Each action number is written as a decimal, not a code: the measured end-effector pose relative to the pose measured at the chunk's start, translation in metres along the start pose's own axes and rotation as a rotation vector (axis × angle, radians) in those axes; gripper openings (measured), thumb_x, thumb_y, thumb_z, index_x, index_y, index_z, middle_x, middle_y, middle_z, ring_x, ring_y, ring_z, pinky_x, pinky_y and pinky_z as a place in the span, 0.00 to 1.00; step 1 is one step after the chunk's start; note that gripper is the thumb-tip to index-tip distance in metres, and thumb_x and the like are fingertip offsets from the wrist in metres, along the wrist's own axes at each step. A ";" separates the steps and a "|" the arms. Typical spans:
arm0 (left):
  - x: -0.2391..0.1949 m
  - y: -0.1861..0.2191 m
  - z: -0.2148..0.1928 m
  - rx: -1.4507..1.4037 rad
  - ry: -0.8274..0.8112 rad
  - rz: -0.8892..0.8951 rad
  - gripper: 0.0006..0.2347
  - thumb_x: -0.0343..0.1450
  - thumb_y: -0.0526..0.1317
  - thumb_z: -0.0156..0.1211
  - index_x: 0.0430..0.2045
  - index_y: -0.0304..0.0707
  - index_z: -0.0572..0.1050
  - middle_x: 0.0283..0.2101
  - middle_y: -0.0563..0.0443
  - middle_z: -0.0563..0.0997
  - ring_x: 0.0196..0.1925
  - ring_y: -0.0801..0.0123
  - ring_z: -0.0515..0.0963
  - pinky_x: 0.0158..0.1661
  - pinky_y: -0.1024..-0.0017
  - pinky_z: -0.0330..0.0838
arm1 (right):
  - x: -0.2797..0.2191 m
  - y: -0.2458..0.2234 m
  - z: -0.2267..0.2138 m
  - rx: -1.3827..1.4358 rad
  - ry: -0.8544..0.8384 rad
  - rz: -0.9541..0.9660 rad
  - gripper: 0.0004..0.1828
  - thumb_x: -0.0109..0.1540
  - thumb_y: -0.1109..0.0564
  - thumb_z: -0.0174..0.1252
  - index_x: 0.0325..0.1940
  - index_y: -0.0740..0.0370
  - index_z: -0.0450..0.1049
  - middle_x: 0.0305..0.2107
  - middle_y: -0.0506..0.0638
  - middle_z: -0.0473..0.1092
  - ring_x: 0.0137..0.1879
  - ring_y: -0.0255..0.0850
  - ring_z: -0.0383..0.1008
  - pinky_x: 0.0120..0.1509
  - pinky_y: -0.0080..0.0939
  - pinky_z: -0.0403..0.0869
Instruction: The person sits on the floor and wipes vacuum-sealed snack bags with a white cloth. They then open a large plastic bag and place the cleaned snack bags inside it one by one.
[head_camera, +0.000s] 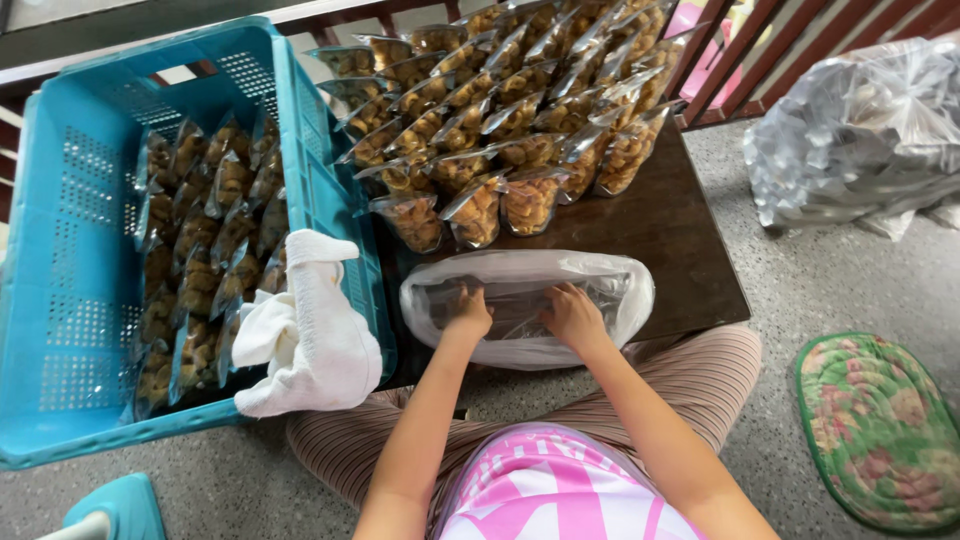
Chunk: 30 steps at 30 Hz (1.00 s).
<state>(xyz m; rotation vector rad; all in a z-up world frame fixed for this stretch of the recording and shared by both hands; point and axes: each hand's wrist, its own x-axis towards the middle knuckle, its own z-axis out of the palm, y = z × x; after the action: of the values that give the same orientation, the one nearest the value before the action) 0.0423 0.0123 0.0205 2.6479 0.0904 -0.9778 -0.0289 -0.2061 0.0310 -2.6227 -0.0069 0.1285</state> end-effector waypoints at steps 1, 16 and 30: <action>-0.002 0.009 0.006 0.034 -0.011 -0.017 0.23 0.77 0.45 0.53 0.69 0.55 0.56 0.77 0.48 0.45 0.77 0.41 0.45 0.66 0.30 0.49 | -0.008 0.004 0.001 -0.070 -0.024 0.053 0.28 0.59 0.45 0.67 0.62 0.51 0.74 0.60 0.52 0.70 0.67 0.56 0.70 0.70 0.55 0.73; 0.044 0.186 0.065 0.328 0.153 0.650 0.24 0.66 0.47 0.69 0.58 0.58 0.72 0.67 0.50 0.67 0.74 0.51 0.58 0.60 0.31 0.58 | -0.044 0.010 -0.038 -0.301 -0.263 0.348 0.55 0.49 0.39 0.74 0.75 0.34 0.52 0.68 0.50 0.52 0.72 0.65 0.55 0.61 0.65 0.71; 0.020 0.197 0.039 0.457 0.045 0.480 0.38 0.65 0.52 0.69 0.70 0.75 0.54 0.77 0.49 0.50 0.77 0.42 0.46 0.62 0.23 0.50 | -0.018 0.072 -0.014 -0.064 0.102 0.440 0.21 0.65 0.50 0.57 0.60 0.57 0.69 0.54 0.66 0.68 0.57 0.67 0.71 0.59 0.60 0.75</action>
<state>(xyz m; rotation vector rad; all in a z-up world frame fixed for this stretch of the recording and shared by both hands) 0.0659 -0.1883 0.0329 2.8684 -0.8101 -0.8446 -0.0473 -0.2766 0.0092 -2.6494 0.6108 0.1474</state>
